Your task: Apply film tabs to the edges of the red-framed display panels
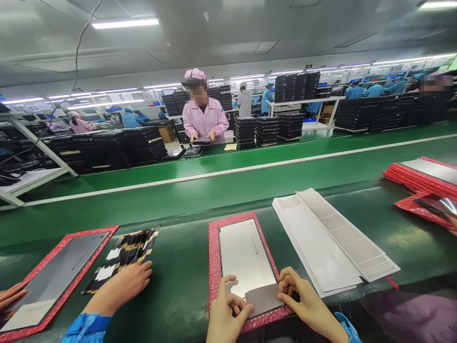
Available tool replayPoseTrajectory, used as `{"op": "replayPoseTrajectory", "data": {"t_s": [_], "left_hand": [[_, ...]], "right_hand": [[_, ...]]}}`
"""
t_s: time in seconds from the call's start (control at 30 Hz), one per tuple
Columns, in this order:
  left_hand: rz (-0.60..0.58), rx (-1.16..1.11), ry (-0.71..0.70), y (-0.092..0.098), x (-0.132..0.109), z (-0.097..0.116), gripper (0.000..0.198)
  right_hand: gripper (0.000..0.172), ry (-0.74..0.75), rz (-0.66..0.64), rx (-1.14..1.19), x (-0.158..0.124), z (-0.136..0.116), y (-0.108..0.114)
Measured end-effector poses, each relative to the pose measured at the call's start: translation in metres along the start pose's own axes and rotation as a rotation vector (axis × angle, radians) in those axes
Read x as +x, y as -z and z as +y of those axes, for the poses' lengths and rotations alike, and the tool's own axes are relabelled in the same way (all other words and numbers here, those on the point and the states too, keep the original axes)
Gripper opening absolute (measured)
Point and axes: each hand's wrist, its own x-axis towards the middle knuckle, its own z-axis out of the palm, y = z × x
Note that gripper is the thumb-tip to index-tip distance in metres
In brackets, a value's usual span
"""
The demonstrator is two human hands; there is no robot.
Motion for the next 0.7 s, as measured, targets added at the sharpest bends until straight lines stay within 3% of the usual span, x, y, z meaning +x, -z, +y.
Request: {"op": "replayPoseTrajectory", "data": {"t_s": [0.27,0.47,0.7], "left_hand": [[0.041,-0.025,-0.015,0.0,-0.002,0.004,0.054],[-0.042,-0.023,0.026,0.005,-0.003,0.013,0.053],[-0.046,0.0,0.016,0.005,-0.005,0.012,0.052]], "right_hand": [[0.009,0.004,0.007,-0.032,-0.002,0.005,-0.002],[0.008,0.008,0.002,-0.061,-0.002,0.011,-0.003],[0.006,0.017,0.001,-0.057,-0.001,0.013,-0.004]]}}
